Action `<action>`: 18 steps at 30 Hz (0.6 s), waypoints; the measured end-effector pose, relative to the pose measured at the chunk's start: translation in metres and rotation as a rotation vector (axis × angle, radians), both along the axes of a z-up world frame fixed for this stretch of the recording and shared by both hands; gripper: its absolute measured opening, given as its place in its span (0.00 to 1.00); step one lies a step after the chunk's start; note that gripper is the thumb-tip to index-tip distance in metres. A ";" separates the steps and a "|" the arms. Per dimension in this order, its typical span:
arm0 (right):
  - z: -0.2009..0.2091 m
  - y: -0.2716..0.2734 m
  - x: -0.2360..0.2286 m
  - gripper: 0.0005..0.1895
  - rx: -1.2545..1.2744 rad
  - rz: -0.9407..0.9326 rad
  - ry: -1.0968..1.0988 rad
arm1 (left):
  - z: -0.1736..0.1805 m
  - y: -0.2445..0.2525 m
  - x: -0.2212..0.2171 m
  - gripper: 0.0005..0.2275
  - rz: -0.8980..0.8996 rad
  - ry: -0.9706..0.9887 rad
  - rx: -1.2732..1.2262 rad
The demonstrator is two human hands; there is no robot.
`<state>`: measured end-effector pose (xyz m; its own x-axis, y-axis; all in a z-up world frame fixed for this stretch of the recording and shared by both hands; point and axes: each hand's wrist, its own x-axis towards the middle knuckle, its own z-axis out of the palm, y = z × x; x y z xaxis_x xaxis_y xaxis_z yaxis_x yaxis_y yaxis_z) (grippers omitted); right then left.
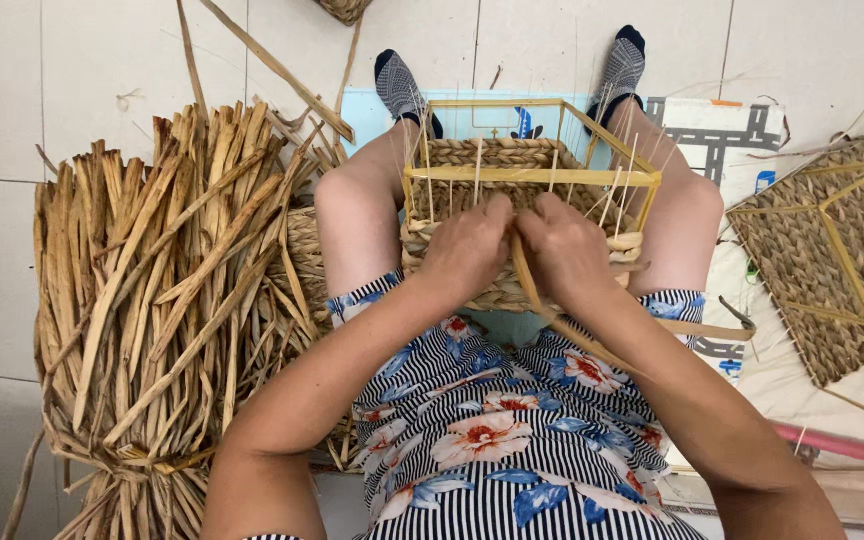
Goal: The person weaves dried plant fibers into a rectangular basket frame by hand, tucking and threading long strands through the existing structure.
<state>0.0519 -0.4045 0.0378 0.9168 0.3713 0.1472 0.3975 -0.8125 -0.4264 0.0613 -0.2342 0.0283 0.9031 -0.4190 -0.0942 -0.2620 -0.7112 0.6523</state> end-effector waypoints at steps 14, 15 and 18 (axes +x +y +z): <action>0.009 -0.033 0.045 0.07 0.115 0.147 0.142 | -0.011 -0.008 -0.012 0.11 0.084 -0.356 -0.011; 0.015 -0.050 0.063 0.10 0.294 0.069 0.252 | -0.012 -0.009 -0.011 0.11 0.080 -0.355 -0.007; 0.016 -0.094 0.124 0.06 0.503 -0.125 0.315 | -0.013 -0.013 -0.011 0.08 0.097 -0.265 0.014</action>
<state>0.1758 -0.4983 0.0542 0.9769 0.2133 -0.0091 0.1041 -0.5132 -0.8519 0.0504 -0.2472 0.0151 0.9329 -0.3294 0.1454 -0.3521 -0.7500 0.5600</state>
